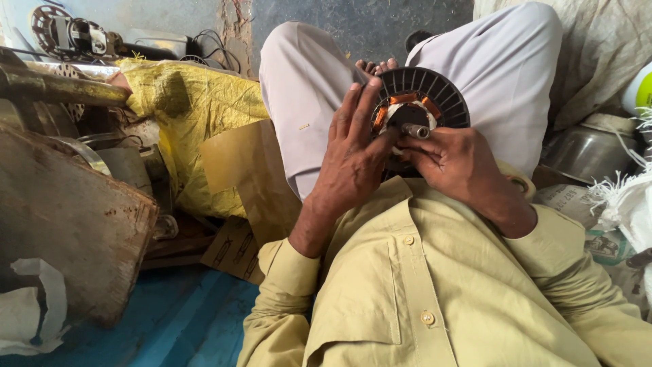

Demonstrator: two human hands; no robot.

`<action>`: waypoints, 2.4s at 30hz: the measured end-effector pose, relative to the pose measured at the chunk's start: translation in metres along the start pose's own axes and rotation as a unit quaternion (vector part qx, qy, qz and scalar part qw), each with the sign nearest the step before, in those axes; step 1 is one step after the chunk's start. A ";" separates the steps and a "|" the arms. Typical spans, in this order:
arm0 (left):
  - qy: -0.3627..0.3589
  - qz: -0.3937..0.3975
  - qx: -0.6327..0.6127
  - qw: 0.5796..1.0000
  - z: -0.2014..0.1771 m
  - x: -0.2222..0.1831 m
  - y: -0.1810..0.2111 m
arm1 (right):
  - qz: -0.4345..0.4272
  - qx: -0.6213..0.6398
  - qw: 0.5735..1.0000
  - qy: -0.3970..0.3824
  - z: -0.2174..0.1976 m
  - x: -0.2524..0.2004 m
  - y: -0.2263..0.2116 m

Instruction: The person sits on the floor and works on a circular electric motor stator. They use pliers to cut wires and then use their hands to insert and adjust thin wires into the slots of the stator. The person repeatedly picks up wires and places them into the stator.

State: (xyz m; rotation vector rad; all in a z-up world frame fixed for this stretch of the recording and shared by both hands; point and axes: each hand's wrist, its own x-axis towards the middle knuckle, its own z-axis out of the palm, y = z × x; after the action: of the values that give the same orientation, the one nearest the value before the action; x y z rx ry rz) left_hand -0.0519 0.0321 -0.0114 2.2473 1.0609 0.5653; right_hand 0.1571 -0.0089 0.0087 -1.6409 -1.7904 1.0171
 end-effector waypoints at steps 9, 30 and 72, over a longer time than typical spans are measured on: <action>0.067 0.045 -0.038 0.996 0.000 0.007 -0.002 | 0.003 0.000 0.999 0.036 0.010 -0.003 -0.005; 0.066 -0.020 -0.048 0.996 0.022 -0.009 0.023 | 0.094 0.059 0.986 0.123 0.009 -0.029 0.043; 0.155 -0.010 -0.092 0.984 0.056 -0.005 0.027 | 0.146 0.458 0.855 0.197 0.013 -0.034 0.082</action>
State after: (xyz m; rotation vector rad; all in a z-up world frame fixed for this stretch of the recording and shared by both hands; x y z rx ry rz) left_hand -0.0071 -0.0038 -0.0355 2.0264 1.1275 0.9868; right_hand 0.2015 -0.0451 -0.0603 -1.3399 -0.5962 1.2659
